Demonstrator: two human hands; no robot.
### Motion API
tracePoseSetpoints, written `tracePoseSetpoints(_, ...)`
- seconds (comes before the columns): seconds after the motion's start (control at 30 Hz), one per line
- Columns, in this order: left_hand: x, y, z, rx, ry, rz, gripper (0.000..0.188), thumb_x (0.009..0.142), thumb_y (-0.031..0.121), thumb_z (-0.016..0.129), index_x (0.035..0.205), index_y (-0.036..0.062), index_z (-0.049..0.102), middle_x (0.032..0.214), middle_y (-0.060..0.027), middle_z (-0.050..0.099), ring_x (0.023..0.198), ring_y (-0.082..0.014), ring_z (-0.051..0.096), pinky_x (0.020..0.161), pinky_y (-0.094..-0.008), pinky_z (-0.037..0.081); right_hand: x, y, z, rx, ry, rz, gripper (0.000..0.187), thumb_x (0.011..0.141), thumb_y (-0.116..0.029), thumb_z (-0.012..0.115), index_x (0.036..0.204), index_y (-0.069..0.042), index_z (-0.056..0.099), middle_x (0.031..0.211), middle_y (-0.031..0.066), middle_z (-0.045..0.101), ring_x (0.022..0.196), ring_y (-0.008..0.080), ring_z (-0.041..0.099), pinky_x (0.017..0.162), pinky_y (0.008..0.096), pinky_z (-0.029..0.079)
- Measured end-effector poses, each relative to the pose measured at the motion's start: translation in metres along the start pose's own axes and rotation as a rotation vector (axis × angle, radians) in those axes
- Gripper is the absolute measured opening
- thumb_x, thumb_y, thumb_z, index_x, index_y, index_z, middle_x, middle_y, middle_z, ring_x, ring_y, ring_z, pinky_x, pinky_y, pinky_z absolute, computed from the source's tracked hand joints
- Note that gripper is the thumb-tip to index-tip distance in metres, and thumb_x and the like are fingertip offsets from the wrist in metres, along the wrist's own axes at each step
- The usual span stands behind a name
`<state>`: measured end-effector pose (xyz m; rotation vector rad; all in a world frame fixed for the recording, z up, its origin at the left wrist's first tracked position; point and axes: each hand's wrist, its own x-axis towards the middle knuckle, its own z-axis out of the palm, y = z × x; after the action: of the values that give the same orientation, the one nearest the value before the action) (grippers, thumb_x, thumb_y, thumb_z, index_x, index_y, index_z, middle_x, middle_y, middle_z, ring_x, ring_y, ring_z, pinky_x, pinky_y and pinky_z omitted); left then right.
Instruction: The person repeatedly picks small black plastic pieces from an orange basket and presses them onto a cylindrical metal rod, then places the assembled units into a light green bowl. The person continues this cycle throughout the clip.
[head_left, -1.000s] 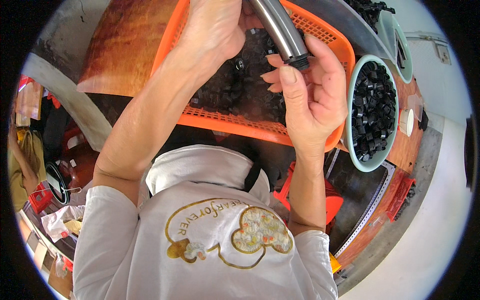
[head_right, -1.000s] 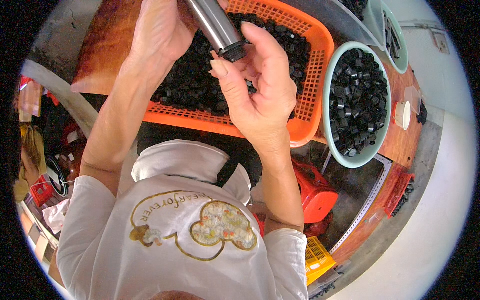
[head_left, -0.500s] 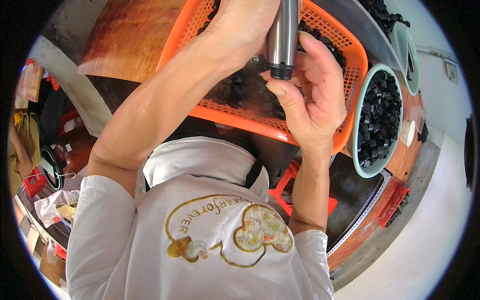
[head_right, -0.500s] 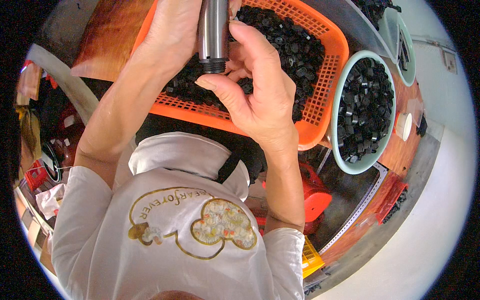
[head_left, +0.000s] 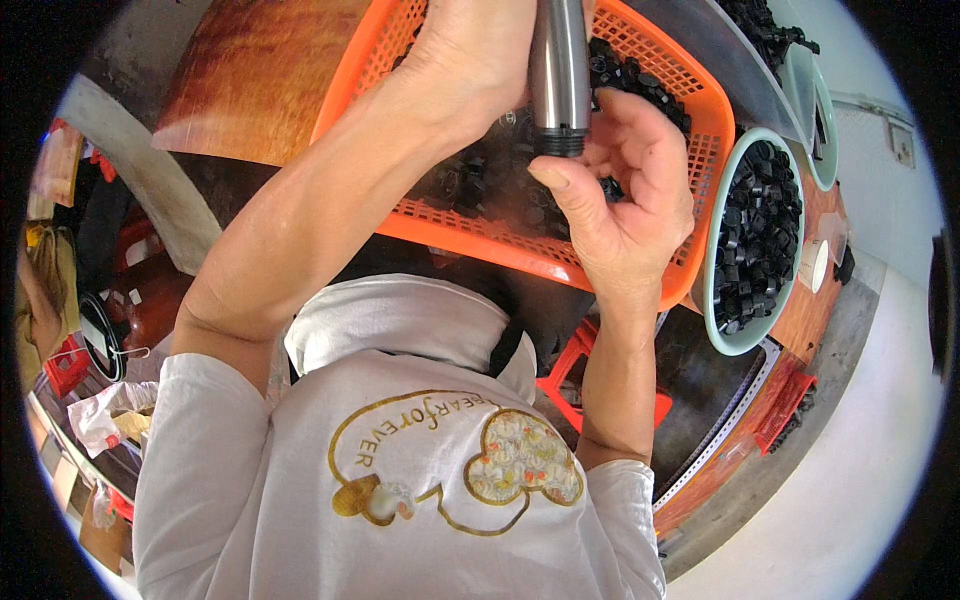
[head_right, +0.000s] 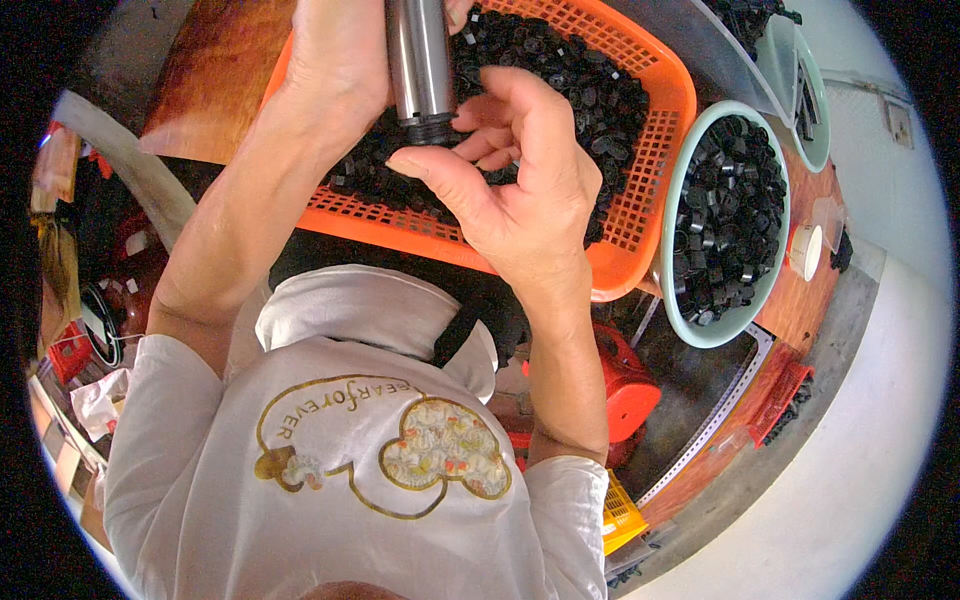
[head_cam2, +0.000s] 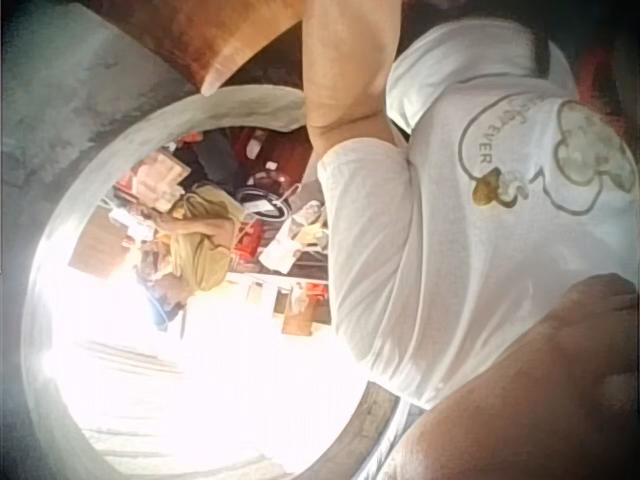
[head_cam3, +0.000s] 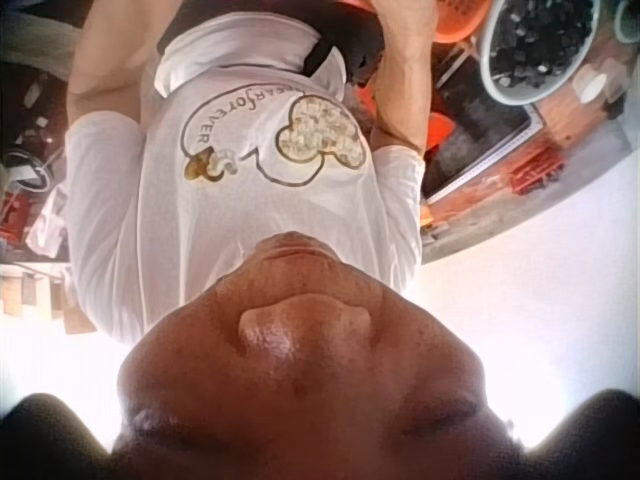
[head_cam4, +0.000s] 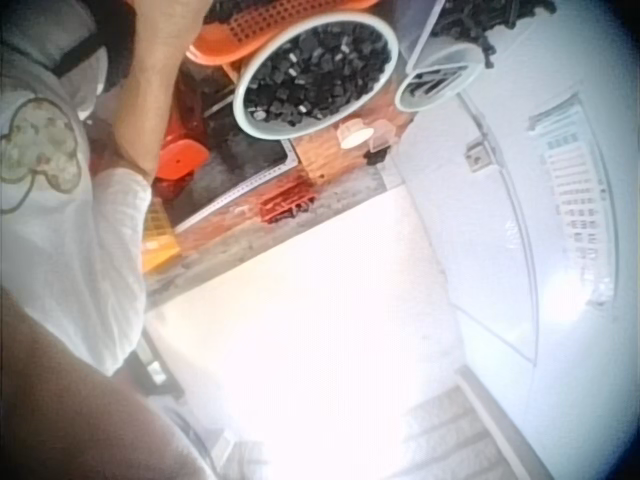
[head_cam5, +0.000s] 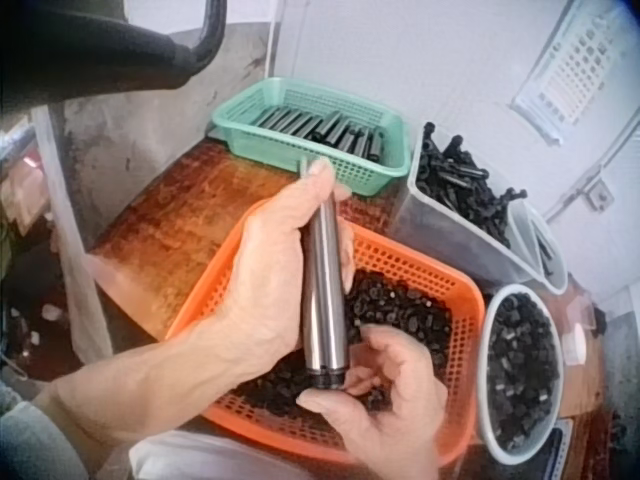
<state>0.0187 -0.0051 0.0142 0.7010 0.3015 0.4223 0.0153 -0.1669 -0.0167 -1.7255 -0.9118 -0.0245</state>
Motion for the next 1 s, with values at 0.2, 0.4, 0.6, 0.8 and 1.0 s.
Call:
tracePoseSetpoints(0.2,0.001,0.0,0.0,-0.006,0.036,0.1,0.034,0.101,0.04,0.052,0.1,0.0058,0.053,0.064,-0.0045,0.055,0.053,-0.015,0.052,0.049,-0.0268,0.044,-0.003,-0.014,0.005,-0.158,0.015,0.091,0.036,0.075,-0.022,0.089,0.089,0.0,0.063,0.055,0.0021,0.056,0.049,0.0074,0.056,0.046,0.0239,0.046)
tracePoseSetpoints(0.4,0.003,-0.002,0.0,-0.035,0.012,0.1,0.035,0.101,0.041,0.053,0.102,0.0061,0.053,0.064,-0.0047,0.055,0.052,-0.0149,0.052,0.048,-0.0264,0.043,0.0,-0.019,0.011,-0.257,0.032,-0.006,0.028,0.085,-0.015,0.078,0.076,-0.004,0.054,0.052,0.004,0.053,0.043,0.016,0.052,0.041,0.0297,0.041)
tracePoseSetpoints(0.6,0.001,-0.002,-0.001,0.081,-0.015,0.177,0.035,0.102,0.041,0.051,0.102,0.0063,0.053,0.063,-0.0034,0.055,0.051,-0.0131,0.051,0.047,-0.0255,0.042,0.003,-0.016,0.012,-0.368,0.028,-0.131,0.031,0.083,-0.014,0.079,0.072,-0.006,0.051,0.052,0.0041,0.048,0.042,0.021,0.05,0.042,0.0341,0.04)
tracePoseSetpoints(0.8,-0.001,-0.002,0.001,0.108,0.045,0.144,0.034,0.101,0.041,0.055,0.101,0.0071,0.055,0.064,-0.0022,0.055,0.051,-0.0115,0.051,0.046,-0.0247,0.042,0.004,-0.011,0.011,-0.427,0.025,-0.18,0.032,0.08,-0.016,0.08,0.072,-0.006,0.051,0.052,0.0042,0.047,0.044,0.0229,0.051,0.042,0.0356,0.041)
tracePoseSetpoints(1.0,-0.003,0.0,0.002,0.177,0.084,0.197,0.031,0.099,0.038,0.06,0.098,0.0072,0.058,0.064,-0.0014,0.055,0.049,-0.0106,0.05,0.044,-0.0238,0.042,0.006,-0.005,0.012,-0.506,0.03,-0.263,0.032,0.078,-0.018,0.081,0.072,-0.007,0.051,0.052,0.0039,0.045,0.043,0.0225,0.05,0.042,0.0352,0.041)
